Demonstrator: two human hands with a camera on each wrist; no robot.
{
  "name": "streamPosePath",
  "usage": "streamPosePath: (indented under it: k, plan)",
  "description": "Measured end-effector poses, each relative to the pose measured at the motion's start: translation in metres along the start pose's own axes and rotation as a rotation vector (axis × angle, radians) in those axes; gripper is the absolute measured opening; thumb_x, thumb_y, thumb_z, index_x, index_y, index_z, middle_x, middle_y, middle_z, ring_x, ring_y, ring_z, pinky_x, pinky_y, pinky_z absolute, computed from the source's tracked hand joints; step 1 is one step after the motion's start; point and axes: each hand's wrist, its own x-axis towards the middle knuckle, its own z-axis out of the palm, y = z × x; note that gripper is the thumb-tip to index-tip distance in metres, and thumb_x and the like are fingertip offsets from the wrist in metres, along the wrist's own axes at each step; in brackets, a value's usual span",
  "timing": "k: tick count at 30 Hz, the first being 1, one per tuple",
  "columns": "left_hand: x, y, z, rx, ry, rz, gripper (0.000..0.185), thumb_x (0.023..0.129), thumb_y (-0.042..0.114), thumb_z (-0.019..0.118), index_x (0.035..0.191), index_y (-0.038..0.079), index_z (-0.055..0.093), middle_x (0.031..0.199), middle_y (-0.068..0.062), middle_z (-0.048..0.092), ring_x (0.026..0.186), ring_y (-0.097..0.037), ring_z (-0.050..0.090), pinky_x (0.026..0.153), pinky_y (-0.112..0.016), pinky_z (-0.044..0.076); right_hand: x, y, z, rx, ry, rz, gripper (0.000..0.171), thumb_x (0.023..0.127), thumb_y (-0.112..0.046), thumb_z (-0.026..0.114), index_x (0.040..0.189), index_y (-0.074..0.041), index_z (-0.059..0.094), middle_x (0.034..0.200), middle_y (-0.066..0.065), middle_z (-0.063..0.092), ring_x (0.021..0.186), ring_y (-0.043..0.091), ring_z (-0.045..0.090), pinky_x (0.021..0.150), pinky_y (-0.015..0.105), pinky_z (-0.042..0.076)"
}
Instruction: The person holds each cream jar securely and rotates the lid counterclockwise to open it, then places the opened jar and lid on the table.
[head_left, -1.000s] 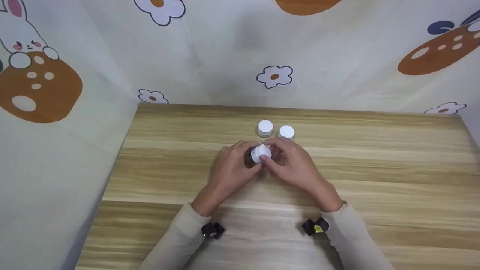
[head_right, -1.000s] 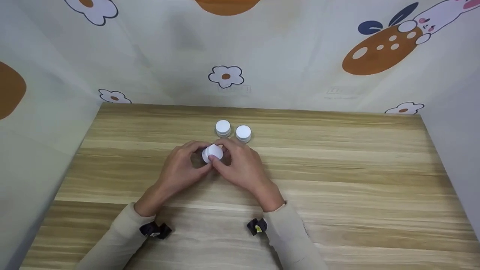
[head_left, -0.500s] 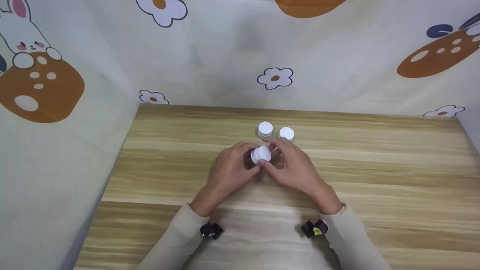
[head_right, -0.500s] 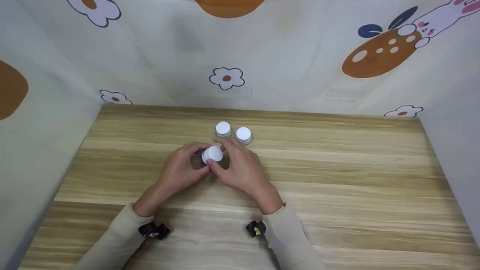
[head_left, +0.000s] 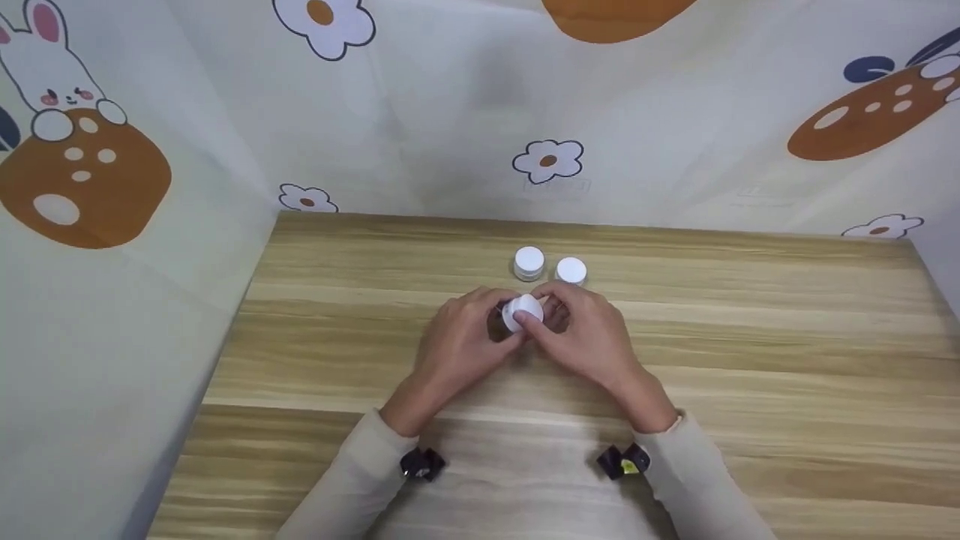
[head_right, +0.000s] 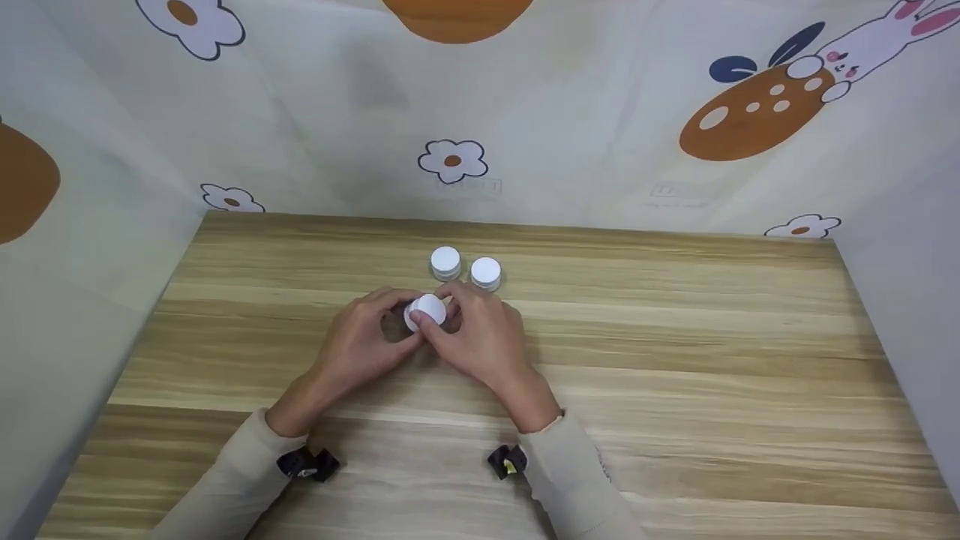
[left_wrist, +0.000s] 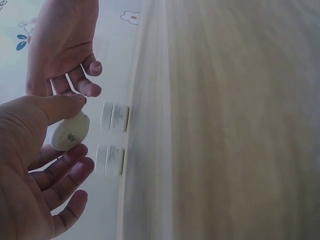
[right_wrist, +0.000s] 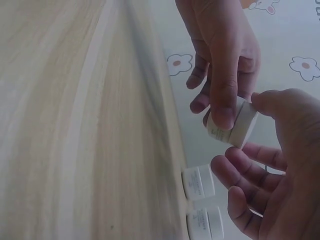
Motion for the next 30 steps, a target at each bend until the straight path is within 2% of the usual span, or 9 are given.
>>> streamPosePath:
  k: [9, 16, 18, 22, 26, 30]
  plan:
    - [-0.0013, 0.0004, 0.0027, 0.015, -0.013, -0.009, 0.047, 0.087, 0.038, 0.085, 0.129, 0.019, 0.074, 0.122, -0.001, 0.078, 0.114, -0.022, 0.074, 0.100, -0.043, 0.057, -0.0015, 0.0015, 0.0001, -0.010, -0.010, -0.071, 0.028, 0.093, -0.032, 0.081, 0.116, -0.015, 0.076, 0.090, -0.003, 0.072, 0.084, 0.012, 0.068, 0.078, 0.034, 0.056]
    - [0.0011, 0.0005, -0.0019, 0.025, -0.013, -0.004, 0.049, 0.086, 0.034, 0.086, 0.131, 0.019, 0.073, 0.122, -0.002, 0.078, 0.113, -0.023, 0.074, 0.101, -0.042, 0.057, -0.0001, 0.0002, 0.0004, -0.010, -0.009, -0.093, 0.034, 0.094, -0.031, 0.080, 0.122, -0.013, 0.074, 0.099, 0.002, 0.073, 0.088, 0.016, 0.069, 0.080, 0.037, 0.057]
    - [0.0010, 0.0007, -0.0024, 0.024, -0.014, -0.007, 0.050, 0.086, 0.034, 0.086, 0.131, 0.019, 0.073, 0.122, -0.002, 0.078, 0.115, -0.023, 0.074, 0.102, -0.043, 0.057, 0.0001, -0.0007, -0.0002, -0.017, -0.014, -0.079, 0.039, 0.094, -0.034, 0.079, 0.126, -0.013, 0.073, 0.104, 0.003, 0.076, 0.090, 0.017, 0.071, 0.082, 0.040, 0.059]
    - [0.0007, 0.0007, -0.0014, 0.008, -0.015, -0.009, 0.052, 0.086, 0.039, 0.086, 0.132, 0.019, 0.073, 0.125, -0.002, 0.077, 0.115, -0.022, 0.073, 0.102, -0.043, 0.057, 0.0001, -0.0019, -0.0017, -0.031, 0.009, -0.004, 0.042, 0.094, -0.042, 0.078, 0.128, -0.017, 0.072, 0.102, 0.001, 0.078, 0.091, 0.018, 0.076, 0.082, 0.045, 0.060]
    - [0.0013, 0.0005, 0.0002, -0.006, -0.009, 0.007, 0.052, 0.087, 0.041, 0.086, 0.132, 0.019, 0.073, 0.123, -0.001, 0.078, 0.113, -0.021, 0.074, 0.100, -0.043, 0.057, 0.0001, -0.0012, -0.0025, -0.032, 0.054, 0.063, 0.036, 0.095, -0.045, 0.076, 0.117, -0.017, 0.075, 0.093, -0.001, 0.078, 0.086, 0.017, 0.077, 0.077, 0.046, 0.060]
    - [0.0012, 0.0002, 0.0022, -0.001, 0.000, 0.011, 0.051, 0.086, 0.041, 0.086, 0.130, 0.020, 0.073, 0.122, 0.000, 0.078, 0.113, -0.020, 0.074, 0.100, -0.042, 0.056, -0.0005, 0.0004, -0.0016, -0.053, 0.062, 0.074, 0.035, 0.095, -0.047, 0.076, 0.108, -0.015, 0.076, 0.088, -0.001, 0.078, 0.081, 0.015, 0.075, 0.074, 0.043, 0.059]
